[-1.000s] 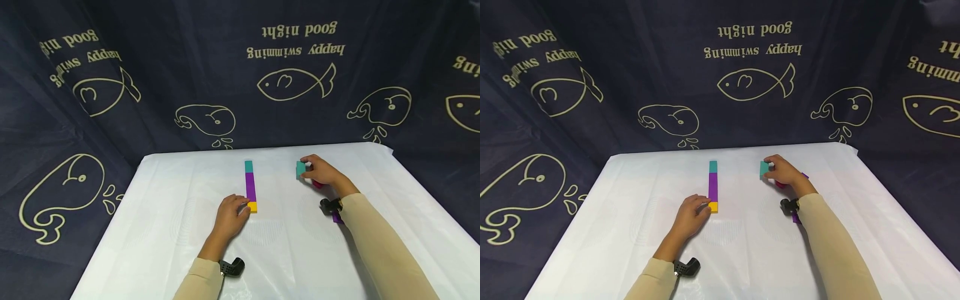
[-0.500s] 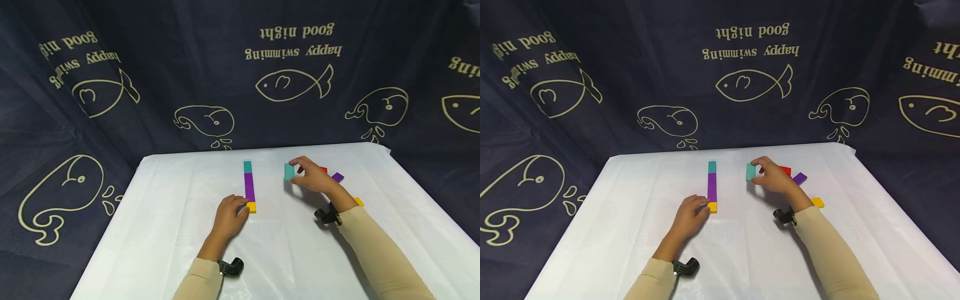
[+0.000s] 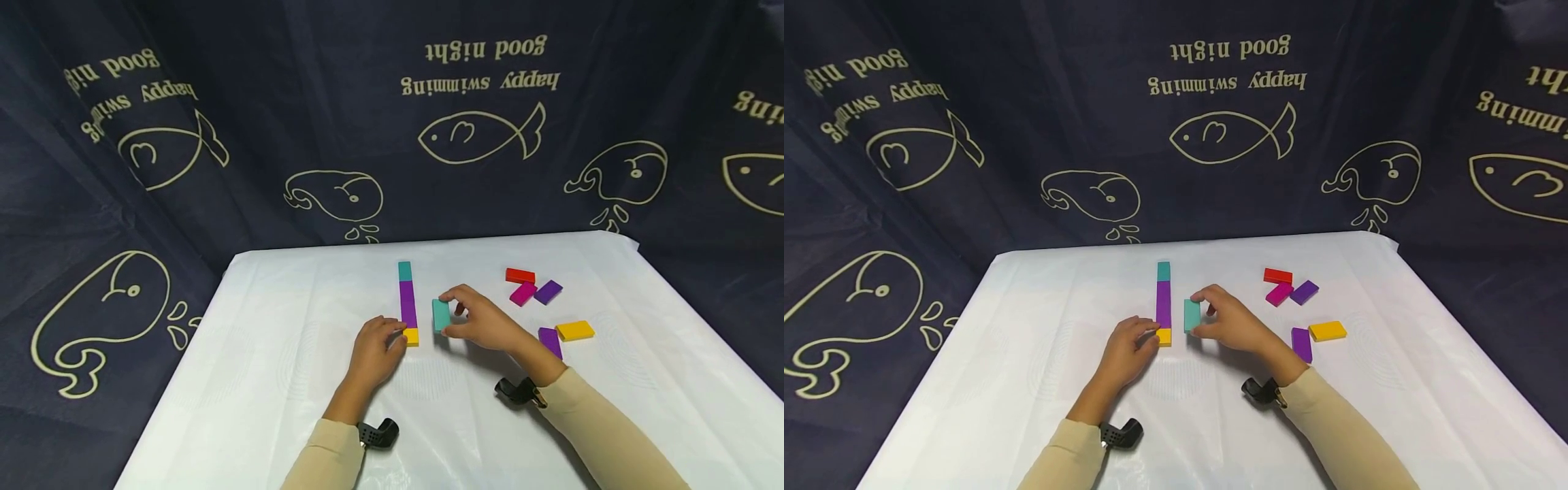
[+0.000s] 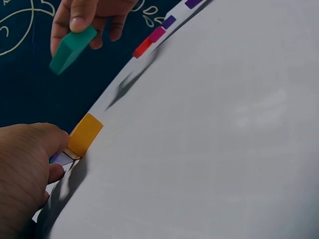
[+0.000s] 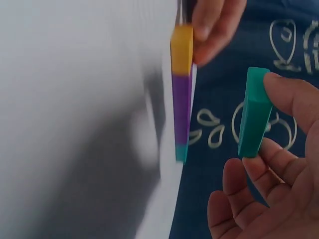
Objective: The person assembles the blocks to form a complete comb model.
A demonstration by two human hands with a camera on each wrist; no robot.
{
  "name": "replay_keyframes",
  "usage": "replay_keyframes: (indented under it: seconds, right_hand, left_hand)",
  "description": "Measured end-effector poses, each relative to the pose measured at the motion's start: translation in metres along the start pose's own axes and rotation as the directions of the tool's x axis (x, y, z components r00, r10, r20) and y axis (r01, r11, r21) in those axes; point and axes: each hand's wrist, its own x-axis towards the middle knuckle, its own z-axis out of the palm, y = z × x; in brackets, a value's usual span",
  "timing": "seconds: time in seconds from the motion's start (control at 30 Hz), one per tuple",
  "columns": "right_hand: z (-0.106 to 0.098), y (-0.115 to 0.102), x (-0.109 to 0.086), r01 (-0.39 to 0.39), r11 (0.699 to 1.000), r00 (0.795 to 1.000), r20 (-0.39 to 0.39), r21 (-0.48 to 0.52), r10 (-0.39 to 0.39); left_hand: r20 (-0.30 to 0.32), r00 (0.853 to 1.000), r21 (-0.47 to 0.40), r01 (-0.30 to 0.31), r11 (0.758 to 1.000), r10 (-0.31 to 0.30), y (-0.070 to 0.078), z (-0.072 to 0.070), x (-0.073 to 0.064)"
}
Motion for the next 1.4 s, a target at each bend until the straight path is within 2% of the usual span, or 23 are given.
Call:
replay_keyframes:
  seconds: [0.17, 0.37, 0.67, 0.97, 1.4]
  right_hand:
    - [0.015, -0.010, -0.005, 0.039, 0.999, 0.997, 0.068, -0.019, -0.037]
    - [0.029, -0.017, -0.012, 0.097, 0.994, 0.978, 0.191, -0.056, -0.084]
    - [0.038, -0.019, -0.018, 0.106, 0.988, 0.947, 0.314, -0.110, -0.067]
    - [0.038, -0.017, -0.021, 0.104, 0.985, 0.944, 0.325, -0.138, -0.055]
    - [0.045, -0.019, -0.020, 0.153, 0.973, 0.956, 0.274, -0.175, -0.101]
  left_hand:
    - [-0.004, 1.000, -0.005, -0.004, 1.000, 0.004, 0.003, -0.001, 0.001]
    - [0.001, 1.000, -0.017, -0.011, 1.000, 0.011, 0.003, -0.003, 0.001]
    - [-0.014, 0.999, -0.002, -0.031, 1.000, 0.031, 0.002, -0.001, 0.001]
    - [-0.006, 1.000, -0.001, -0.027, 1.000, 0.027, 0.001, 0.001, 0.000]
    - [-0.017, 0.999, 0.002, -0.031, 1.000, 0.031, 0.000, 0.000, 0.001]
